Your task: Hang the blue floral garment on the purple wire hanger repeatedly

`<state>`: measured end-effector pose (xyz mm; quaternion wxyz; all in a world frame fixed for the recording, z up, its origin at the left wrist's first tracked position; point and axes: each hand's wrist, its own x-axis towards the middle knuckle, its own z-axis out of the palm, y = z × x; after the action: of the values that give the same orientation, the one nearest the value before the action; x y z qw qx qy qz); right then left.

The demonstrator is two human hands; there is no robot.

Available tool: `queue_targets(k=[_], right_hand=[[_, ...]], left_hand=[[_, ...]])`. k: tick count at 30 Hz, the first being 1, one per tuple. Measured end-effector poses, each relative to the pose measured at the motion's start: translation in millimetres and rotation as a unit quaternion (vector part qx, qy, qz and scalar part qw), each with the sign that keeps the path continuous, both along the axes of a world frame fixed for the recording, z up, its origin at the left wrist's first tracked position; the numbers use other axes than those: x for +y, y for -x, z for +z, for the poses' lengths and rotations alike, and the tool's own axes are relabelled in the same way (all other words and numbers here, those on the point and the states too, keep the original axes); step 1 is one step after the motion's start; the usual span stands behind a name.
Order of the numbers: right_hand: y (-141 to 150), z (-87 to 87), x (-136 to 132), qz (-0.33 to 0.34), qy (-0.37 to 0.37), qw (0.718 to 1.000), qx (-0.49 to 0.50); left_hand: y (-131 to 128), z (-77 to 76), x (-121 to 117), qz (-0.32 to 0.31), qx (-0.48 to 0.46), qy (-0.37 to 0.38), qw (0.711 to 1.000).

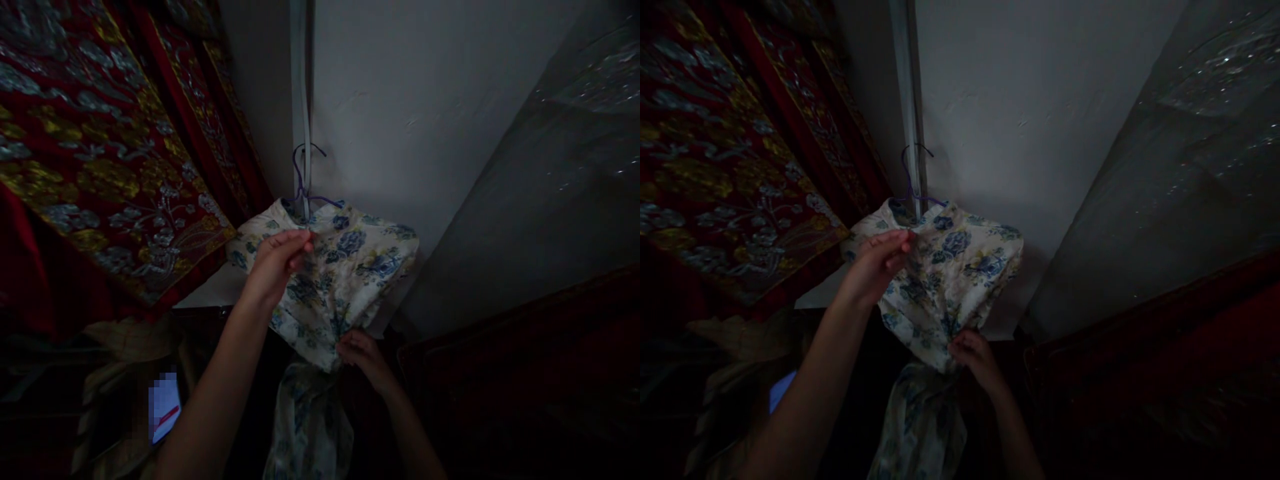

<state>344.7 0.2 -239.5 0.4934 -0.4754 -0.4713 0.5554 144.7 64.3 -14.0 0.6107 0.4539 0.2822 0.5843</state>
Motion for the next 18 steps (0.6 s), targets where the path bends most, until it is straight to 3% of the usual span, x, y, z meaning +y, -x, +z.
queue_targets(k=[3,8,11,14,18], right_hand=[[3.0,27.9,11.3,-0.034,-0.084,0.995,-0.029],[21.1,128.0,35.6,-0.069,-0.294,0.953,-0.035],[34.2,177.1,54.3,-0.051,-0.399,0.909,-0.112],[45.3,198.7,67.8,-0.032,-0.434,0.877,-0.202],[57.1,205.3,67.4,-0.051,-0.441,0.865,-0.232]], left_hand=[[-2.0,-16.2,-5.6,0.036,0.078,-0.057,0.995],[-5.2,-24.5,-8.6,0.065,0.131,-0.106,0.984],[-6.1,-24.9,-8.4,0.076,0.139,-0.145,0.977],[-3.3,-30.6,-7.9,0.107,0.166,-0.18,0.964],[4.5,-44.2,-8.0,0.125,0.21,-0.179,0.953]])
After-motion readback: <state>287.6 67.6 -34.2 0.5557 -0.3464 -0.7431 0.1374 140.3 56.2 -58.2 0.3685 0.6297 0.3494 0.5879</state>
